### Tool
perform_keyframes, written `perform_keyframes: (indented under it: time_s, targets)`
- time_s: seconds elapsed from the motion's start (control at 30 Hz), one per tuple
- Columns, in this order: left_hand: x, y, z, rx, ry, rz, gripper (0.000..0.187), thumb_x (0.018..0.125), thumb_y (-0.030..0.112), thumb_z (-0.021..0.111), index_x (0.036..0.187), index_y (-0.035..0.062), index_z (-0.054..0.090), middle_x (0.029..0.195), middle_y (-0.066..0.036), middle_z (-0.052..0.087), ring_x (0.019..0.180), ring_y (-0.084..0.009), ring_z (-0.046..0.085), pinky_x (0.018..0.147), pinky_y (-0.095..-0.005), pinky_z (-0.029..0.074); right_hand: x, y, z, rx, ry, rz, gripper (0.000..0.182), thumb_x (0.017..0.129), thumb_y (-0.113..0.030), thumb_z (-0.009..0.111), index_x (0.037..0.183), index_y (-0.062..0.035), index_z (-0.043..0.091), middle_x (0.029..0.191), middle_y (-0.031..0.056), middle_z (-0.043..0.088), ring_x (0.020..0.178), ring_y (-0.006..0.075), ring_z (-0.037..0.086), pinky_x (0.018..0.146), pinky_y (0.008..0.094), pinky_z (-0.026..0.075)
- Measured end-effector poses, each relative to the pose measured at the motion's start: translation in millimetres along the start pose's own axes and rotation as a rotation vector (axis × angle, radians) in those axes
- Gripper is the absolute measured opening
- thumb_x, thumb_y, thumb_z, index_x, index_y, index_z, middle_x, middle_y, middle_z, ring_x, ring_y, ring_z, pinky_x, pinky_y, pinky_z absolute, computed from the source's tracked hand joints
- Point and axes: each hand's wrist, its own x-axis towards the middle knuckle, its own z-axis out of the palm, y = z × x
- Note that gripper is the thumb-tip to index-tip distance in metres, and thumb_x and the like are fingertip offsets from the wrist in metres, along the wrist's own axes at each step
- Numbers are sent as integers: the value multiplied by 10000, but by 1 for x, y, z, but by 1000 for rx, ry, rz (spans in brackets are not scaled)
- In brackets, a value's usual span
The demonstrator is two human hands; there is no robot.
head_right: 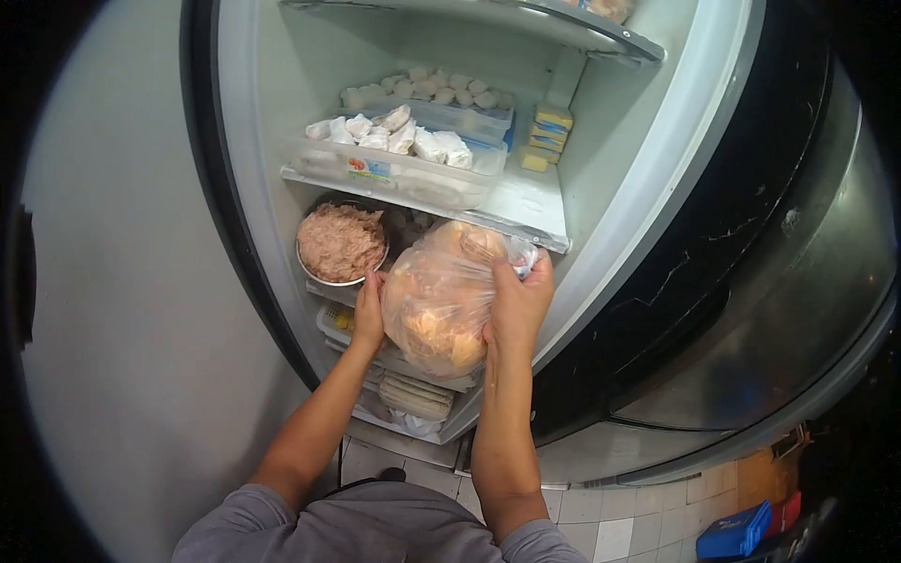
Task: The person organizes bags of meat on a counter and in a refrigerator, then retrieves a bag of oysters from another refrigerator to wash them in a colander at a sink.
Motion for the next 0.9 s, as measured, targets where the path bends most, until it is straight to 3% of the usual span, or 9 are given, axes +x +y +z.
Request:
perform_keyframes:
  time_s: [0.2,0.33,0.4,0.43,0.5,0.57,0.7,0.77,0.9]
  targets:
    - [4,-4,-11,-107,-79,-61,512,1059,428,311,959,15,597,736,-24,623,663,-95,563,634,-237,456,-39,-32,5,-132,-84,51,224,761,100,616,907,-53,544,840,-12,537,732,72,510,691,214,438]
    - [-58,16,-9,356,-65,137,405,1045,372,392,1168,31,573,1026,-56,635,944,-134,590,849,-265,468,-59,-60,-20,-138,-172,150,245,749,109,619,874,-73,513,837,-21,523,729,61,507,672,207,435]
    - [-123,73,16,-63,-3,-109,422,1045,348,391,1317,39,482,1287,-98,541,1177,-171,512,1015,-306,405,-68,-83,-25,-56,-185,266,273,734,110,637,866,-86,499,831,-27,507,723,54,506,662,199,435]
    - [-149,76,13,-7,-93,-42,616,1018,438,424,1461,27,303,1451,-141,395,1330,-216,395,1102,-338,328,-69,-89,-30,-49,-186,219,273,734,110,637,866,-86,499,831,-27,507,723,54,506,662,199,435]
    - [-195,110,53,42,-107,107,548,1058,309,285,1526,63,140,1520,-138,300,1363,-247,361,1139,-382,295,-68,-104,-38,5,-233,206,298,720,90,677,862,-93,489,829,-27,510,741,60,529,680,212,451]
    - [-217,106,54,-86,-108,130,1247,776,678,663,1503,-28,-64,1563,-193,141,1427,-293,238,1153,-416,243,-67,-126,-33,18,-239,129,327,709,58,724,834,-103,467,841,-10,534,757,72,547,711,229,465]
    - [-234,147,82,9,-379,523,1289,726,429,839,1524,118,-124,1572,-240,24,1414,-367,245,1133,-504,294,-80,-190,-10,97,-293,-142,362,710,9,766,821,-111,443,863,18,557,802,89,553,767,231,460]
    - [-236,150,96,485,-317,888,1548,488,465,952,1519,161,-161,1546,-275,-128,1428,-410,171,1130,-552,270,-70,-213,2,75,-328,-290,348,722,-4,747,826,-110,432,858,14,543,781,89,541,754,232,461]
    - [-163,189,145,290,-202,1120,1336,577,568,880,1526,220,7,1514,-376,-94,1403,-557,64,1104,-649,185,-34,-271,54,-92,-436,-706,277,745,-66,710,886,-79,473,836,-2,514,736,73,499,692,228,451]
